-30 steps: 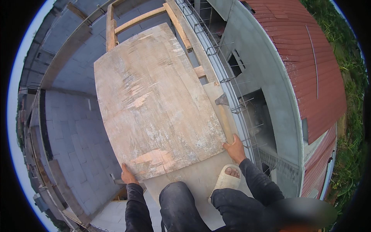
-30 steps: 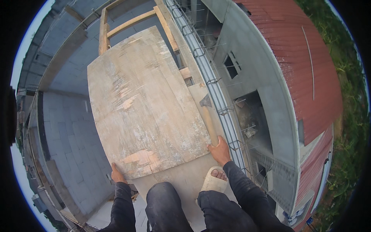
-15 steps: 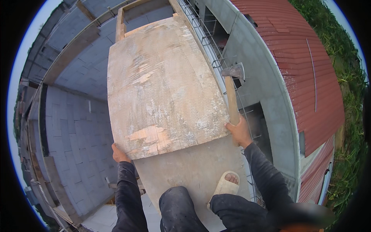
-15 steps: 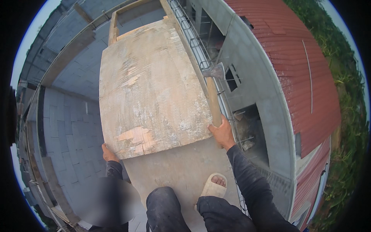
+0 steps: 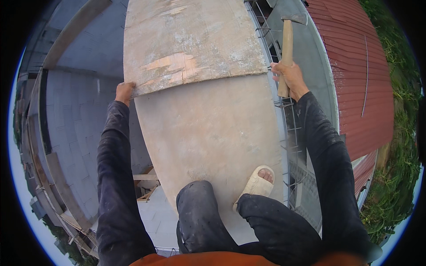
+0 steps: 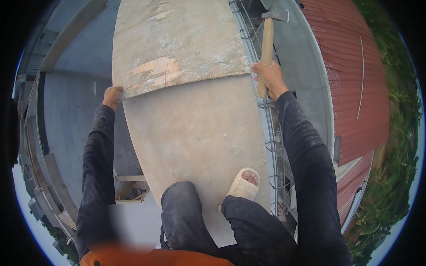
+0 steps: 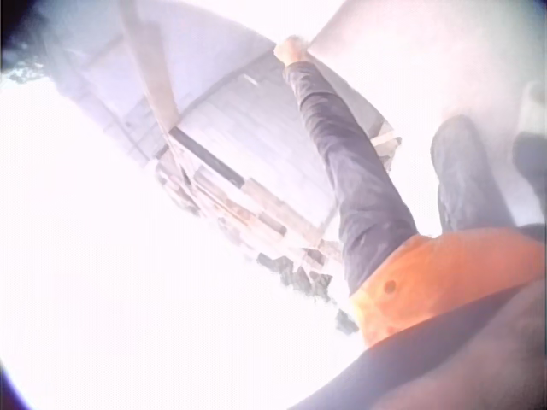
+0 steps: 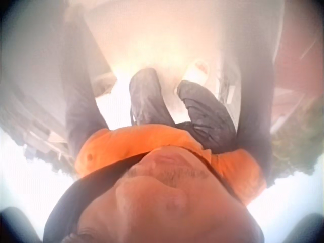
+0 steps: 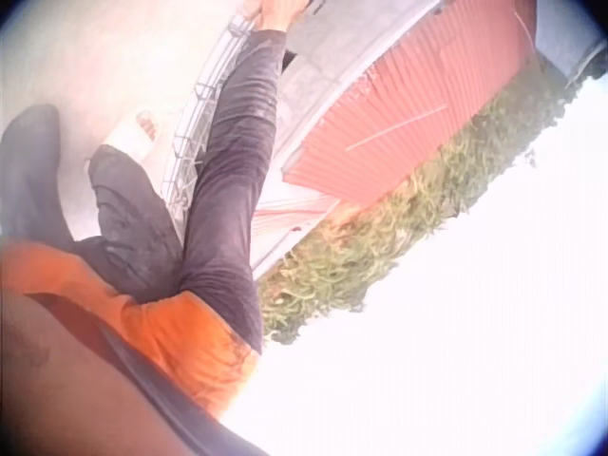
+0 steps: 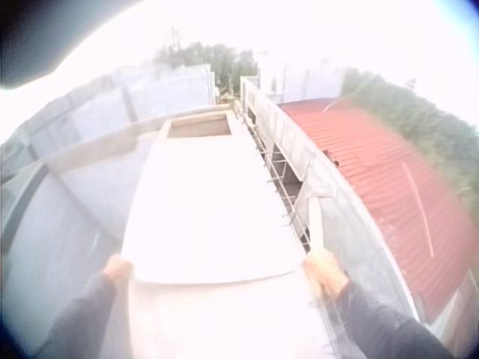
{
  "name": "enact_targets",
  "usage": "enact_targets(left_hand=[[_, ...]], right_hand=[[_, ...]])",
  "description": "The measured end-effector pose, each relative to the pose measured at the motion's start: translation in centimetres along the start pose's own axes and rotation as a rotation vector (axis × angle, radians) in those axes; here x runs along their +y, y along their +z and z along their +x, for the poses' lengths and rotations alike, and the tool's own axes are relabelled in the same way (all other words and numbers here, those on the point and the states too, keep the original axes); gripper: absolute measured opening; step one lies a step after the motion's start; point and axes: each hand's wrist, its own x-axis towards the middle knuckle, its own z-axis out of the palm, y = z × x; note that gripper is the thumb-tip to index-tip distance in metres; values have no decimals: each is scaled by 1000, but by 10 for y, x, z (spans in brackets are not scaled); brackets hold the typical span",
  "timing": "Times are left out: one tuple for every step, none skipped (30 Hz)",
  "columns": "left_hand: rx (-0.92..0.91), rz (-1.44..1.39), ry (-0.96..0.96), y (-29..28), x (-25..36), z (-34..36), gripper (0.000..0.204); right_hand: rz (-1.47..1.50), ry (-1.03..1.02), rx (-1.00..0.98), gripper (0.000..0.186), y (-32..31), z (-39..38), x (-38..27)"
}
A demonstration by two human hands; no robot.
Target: The person secures pieces of plywood formwork to a concrete structure using a hammer and nails, positioning the boards and driving nails into them.
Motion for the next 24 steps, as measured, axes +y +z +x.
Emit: enact_targets(left_hand=[[-54,88,21,20,-4,-11,62],[-105,175,46,38,-5,-23,69],[-83,337,137,52,-5,-35,76],[-54,503,225,63,-6,-50,84],[-11,677,312,67,-11,-64,91],[77,739,357,66,-21,-72,95],[172,795,406,67,-35,-74,98],[266,850,453,68,-48,-75,101],[229,752,450,70,-57,-75,104],[309,693,452,70,-61,-80,104],[390,632,453,73,-67,-85,104],[476,575,450,75,-73,-92,104],[524,502,317,73,-80,-99,104],[482,417,253,74,-86,-101,104],[426,337,187,75,-93,-106,103],[371,253,127,74,-96,-108,103],[374,242,197,70,-96,-106,101],[371,229,270,72,-94,-101,99],[363,219,346,72,-91,-96,98],[355,280,380,64,-86,-90,96],[324,330,429,60,-83,-80,94],[273,363,482,63,-79,-69,92],[290,359,443,70,-85,-68,85],[298,441,395,63,-92,-63,83]], right_hand=[[-51,25,24,42,0,-9,11],[-46,57,22,43,4,-15,20],[-39,84,16,43,12,-18,26],[-26,114,2,44,18,-16,33],[-40,116,-2,46,27,-12,45],[-16,140,-7,48,40,-11,51],[6,155,-13,49,54,-8,53],[25,171,-20,51,65,-7,54],[60,177,-8,54,71,-5,57],[94,186,-1,57,77,-2,59],[127,195,4,61,82,0,60],[151,198,21,63,85,0,60],[180,201,28,65,88,0,55],[209,187,39,68,89,5,49],[244,200,61,69,88,6,46],[282,211,85,69,89,10,44],[322,223,113,70,92,12,44],[318,209,114,69,93,13,45],[318,197,121,68,93,13,47],[322,185,134,67,93,14,50],[331,144,109,65,96,15,55],[325,99,106,63,102,16,58],[293,71,89,60,104,16,64],[264,61,92,60,115,15,66]])
